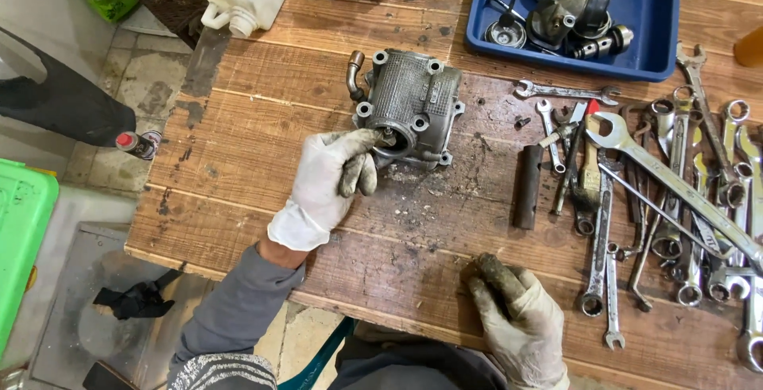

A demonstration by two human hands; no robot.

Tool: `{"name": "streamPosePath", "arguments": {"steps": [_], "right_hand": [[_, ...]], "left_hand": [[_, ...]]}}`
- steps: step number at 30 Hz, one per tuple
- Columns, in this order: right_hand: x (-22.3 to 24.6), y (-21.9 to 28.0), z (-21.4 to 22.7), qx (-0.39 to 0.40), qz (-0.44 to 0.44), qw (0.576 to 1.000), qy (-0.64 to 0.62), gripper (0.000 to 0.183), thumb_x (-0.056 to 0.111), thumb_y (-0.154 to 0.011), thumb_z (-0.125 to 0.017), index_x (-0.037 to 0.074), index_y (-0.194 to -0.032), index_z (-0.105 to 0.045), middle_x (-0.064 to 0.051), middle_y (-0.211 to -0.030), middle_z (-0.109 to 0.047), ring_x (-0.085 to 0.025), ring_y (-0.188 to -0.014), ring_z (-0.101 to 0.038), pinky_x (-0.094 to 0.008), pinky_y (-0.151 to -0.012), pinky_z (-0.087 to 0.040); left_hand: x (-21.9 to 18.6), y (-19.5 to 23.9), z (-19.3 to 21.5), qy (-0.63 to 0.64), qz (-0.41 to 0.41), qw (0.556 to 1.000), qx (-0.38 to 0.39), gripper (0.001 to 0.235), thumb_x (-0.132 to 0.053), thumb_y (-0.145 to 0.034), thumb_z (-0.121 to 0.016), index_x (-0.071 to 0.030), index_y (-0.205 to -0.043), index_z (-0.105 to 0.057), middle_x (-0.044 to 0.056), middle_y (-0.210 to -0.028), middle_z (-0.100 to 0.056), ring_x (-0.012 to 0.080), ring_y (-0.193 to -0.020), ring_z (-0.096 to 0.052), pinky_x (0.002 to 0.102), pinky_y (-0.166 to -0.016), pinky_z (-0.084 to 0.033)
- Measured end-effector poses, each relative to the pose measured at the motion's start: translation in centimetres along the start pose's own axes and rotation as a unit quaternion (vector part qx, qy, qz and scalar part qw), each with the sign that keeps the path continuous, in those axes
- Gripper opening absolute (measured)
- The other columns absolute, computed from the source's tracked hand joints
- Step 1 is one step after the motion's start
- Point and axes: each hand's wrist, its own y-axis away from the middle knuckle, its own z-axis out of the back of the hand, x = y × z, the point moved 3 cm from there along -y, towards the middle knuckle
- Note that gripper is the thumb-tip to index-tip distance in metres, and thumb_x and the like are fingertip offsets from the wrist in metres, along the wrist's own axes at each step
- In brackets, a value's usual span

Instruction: Cleaning and scraping the internal surfaces of a motorcycle engine cylinder head on a workbench using a rod and brush.

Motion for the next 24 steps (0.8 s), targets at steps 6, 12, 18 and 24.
{"name": "streamPosePath", "arguments": {"steps": [6, 12, 18, 24], "right_hand": [[1.1, -0.3, 0.4, 0.010, 0.063, 0.992, 0.109, 0.032, 0.011, -0.083, -0.082, 0.013, -0.114, -0.077, 0.000, -0.105, -0.077, -0.012, -0.095, -0.075, -0.022, -0.094, -0.056], [0.5, -0.2, 0.5, -0.005, 0.055, 0.994, 0.098, 0.034, 0.007, -0.082, -0.083, 0.011, -0.115, -0.077, -0.001, -0.107, -0.077, -0.013, -0.098, -0.074, -0.022, -0.096, -0.056], [0.8, -0.3, 0.5, 0.010, 0.114, 0.985, 0.131, 0.031, 0.007, -0.085, -0.080, 0.011, -0.116, -0.076, -0.004, -0.112, -0.076, -0.015, -0.100, -0.075, -0.024, -0.097, -0.057], [0.5, -0.2, 0.4, -0.008, 0.134, 0.978, 0.161, 0.028, 0.007, -0.086, -0.081, 0.011, -0.113, -0.077, -0.002, -0.110, -0.076, -0.016, -0.099, -0.074, -0.024, -0.095, -0.057]], "left_hand": [[-0.3, -0.1, 0.7, -0.065, -0.084, 0.994, -0.011, 0.028, -0.008, -0.100, -0.059, 0.007, -0.086, -0.078, 0.015, -0.043, -0.059, 0.0091, -0.026, -0.042, 0.018, -0.028, -0.022], [-0.9, 0.3, 1.2, -0.205, -0.286, 0.932, -0.085, 0.033, -0.005, -0.093, -0.075, -0.009, -0.124, -0.069, 0.004, -0.113, -0.075, 0.0089, -0.092, -0.069, 0.025, -0.084, -0.063], [1.8, -1.8, 1.6, -0.413, -0.241, 0.875, -0.081, 0.099, -0.051, -0.084, -0.080, -0.011, -0.159, -0.029, 0.025, -0.166, -0.034, 0.0501, -0.157, -0.013, 0.060, -0.124, -0.016], [2.6, -2.2, 1.7, -0.379, -0.307, 0.871, -0.063, 0.074, -0.039, -0.085, -0.082, -0.012, -0.147, -0.052, 0.018, -0.138, -0.049, 0.0331, -0.134, -0.045, 0.044, -0.119, -0.034]]}}
